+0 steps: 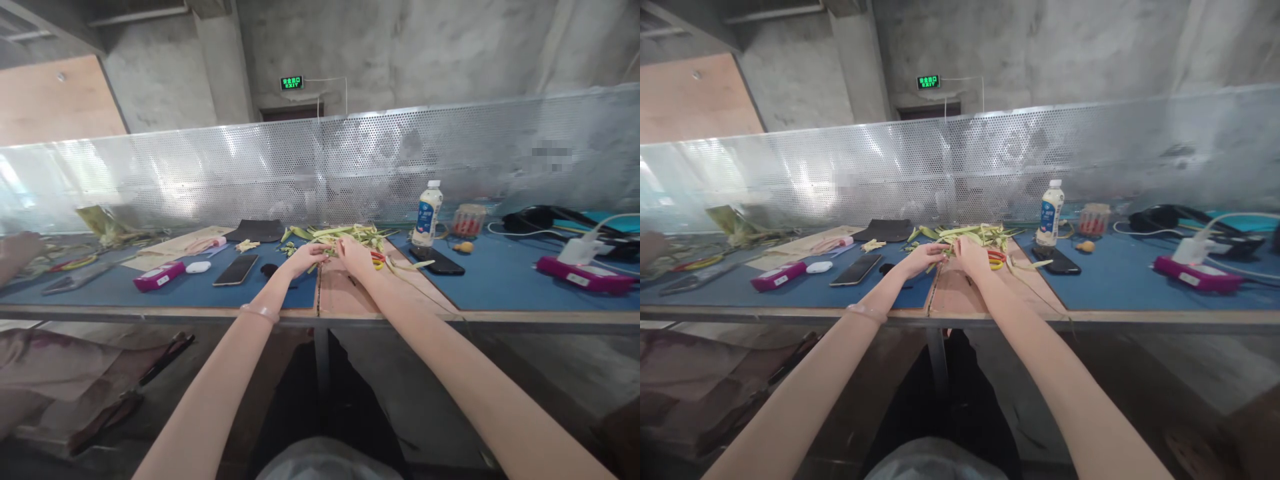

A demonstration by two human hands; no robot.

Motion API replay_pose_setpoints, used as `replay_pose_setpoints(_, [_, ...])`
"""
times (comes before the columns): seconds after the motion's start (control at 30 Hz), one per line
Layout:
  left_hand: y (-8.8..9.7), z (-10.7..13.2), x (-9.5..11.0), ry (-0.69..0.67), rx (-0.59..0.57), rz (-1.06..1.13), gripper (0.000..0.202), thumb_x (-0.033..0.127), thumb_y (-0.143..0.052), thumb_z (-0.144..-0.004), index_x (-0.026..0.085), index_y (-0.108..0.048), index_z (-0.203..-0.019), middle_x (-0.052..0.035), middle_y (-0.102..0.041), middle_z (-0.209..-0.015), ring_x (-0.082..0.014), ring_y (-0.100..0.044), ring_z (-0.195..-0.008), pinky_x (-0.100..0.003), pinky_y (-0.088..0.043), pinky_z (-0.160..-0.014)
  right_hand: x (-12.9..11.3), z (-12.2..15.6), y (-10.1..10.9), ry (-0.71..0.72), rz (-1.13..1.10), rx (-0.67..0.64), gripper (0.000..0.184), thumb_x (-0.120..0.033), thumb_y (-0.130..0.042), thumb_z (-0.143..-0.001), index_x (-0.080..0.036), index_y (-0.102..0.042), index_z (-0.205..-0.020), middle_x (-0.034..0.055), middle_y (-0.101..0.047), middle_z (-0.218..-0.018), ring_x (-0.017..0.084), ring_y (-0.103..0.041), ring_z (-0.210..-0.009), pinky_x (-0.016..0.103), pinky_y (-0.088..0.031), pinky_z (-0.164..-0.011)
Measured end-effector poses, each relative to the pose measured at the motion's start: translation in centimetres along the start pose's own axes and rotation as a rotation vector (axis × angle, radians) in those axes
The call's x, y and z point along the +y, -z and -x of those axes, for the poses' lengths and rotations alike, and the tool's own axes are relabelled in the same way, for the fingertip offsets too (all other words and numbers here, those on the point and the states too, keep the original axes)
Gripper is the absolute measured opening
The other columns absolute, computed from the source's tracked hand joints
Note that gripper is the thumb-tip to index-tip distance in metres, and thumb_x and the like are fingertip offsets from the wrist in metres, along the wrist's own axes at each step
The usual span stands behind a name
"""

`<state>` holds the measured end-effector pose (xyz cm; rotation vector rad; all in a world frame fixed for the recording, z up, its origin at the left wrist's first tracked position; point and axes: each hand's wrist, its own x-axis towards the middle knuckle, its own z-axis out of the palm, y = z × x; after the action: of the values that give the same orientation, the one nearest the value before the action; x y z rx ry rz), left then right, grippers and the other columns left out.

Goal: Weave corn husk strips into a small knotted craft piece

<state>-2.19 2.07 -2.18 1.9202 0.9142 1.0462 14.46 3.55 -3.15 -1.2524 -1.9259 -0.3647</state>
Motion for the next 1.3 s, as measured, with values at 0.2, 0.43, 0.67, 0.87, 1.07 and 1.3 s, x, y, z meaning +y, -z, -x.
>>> replay_pose_setpoints(0.2, [0.2, -0.3, -0.5, 0.019, 0.027, 0.052, 0.028, 0.027, -0.050, -0.084, 0.013, -0.051, -0.109, -0.0069, -0.057, -0.102, -0.0166, -0.058, -0.085, -0.036, -0.049, -0.073, -0.2, 0.3, 0.4, 0.115, -0.109, 0.016, 0.029, -0.030, -0.047, -0.088, -0.015, -0.050, -0.113, 0.0070, -0.055, -0.107, 0.019, -0.056, -0.093, 0.039, -0.047, -0.078])
replay_pose_setpoints(0.43, [0.1, -0.3, -0.2, -0.015, 0.016, 0.079, 0.032, 0.025, -0.052, -0.083, 0.015, -0.049, -0.114, -0.0083, -0.054, -0.111, -0.0192, -0.056, -0.093, -0.039, -0.048, -0.078, -0.4, 0.3, 0.5, 0.296, -0.193, 0.004, 0.032, -0.029, -0.049, -0.087, -0.017, -0.047, -0.117, 0.0080, -0.051, -0.116, 0.021, -0.052, -0.101, 0.043, -0.044, -0.084])
replay_pose_setpoints(0.67, [0.2, -0.6, -0.7, -0.061, 0.019, 0.046, 0.034, 0.026, -0.052, -0.083, 0.015, -0.049, -0.115, -0.0091, -0.052, -0.117, -0.0204, -0.055, -0.097, -0.042, -0.046, -0.082, -0.1, 0.2, -0.1, 0.326, -0.235, 0.001, 0.033, -0.030, -0.050, -0.086, -0.016, -0.048, -0.116, 0.0082, -0.050, -0.117, 0.022, -0.050, -0.104, 0.045, -0.041, -0.087])
replay_pose_setpoints(0.87, [0.1, -0.6, -1.1, -0.122, 0.044, -0.036, 0.040, 0.024, -0.053, -0.082, 0.017, -0.045, -0.120, -0.0101, -0.046, -0.125, -0.0233, -0.051, -0.105, -0.045, -0.044, -0.086, -0.1, 0.2, -0.5, 0.312, -0.257, -0.032, 0.033, -0.031, -0.050, -0.086, -0.017, -0.048, -0.116, 0.0082, -0.050, -0.117, 0.022, -0.051, -0.102, 0.044, -0.042, -0.085])
replay_pose_setpoints(1.07, [0.1, -1.2, -1.9, -0.200, 0.039, -0.141, 0.043, 0.025, -0.053, -0.082, 0.018, -0.041, -0.124, -0.0105, -0.040, -0.131, -0.0259, -0.046, -0.112, -0.049, -0.039, -0.090, 0.0, 0.2, -0.8, 0.230, -0.245, -0.095, 0.032, -0.032, -0.050, -0.086, -0.015, -0.049, -0.113, 0.0070, -0.055, -0.107, 0.018, -0.056, -0.089, 0.038, -0.048, -0.076])
replay_pose_setpoints(1.3, [-0.3, -1.4, -2.1, -0.302, 0.002, -0.239, 0.053, 0.020, -0.054, -0.081, 0.020, -0.035, -0.129, -0.0104, -0.028, -0.140, -0.0291, -0.031, -0.125, -0.055, -0.023, -0.100, 0.0, 0.1, -0.9, 0.211, -0.220, -0.175, 0.030, -0.033, -0.050, -0.086, -0.014, -0.051, -0.109, 0.0061, -0.057, -0.102, 0.017, -0.057, -0.086, 0.037, -0.048, -0.075])
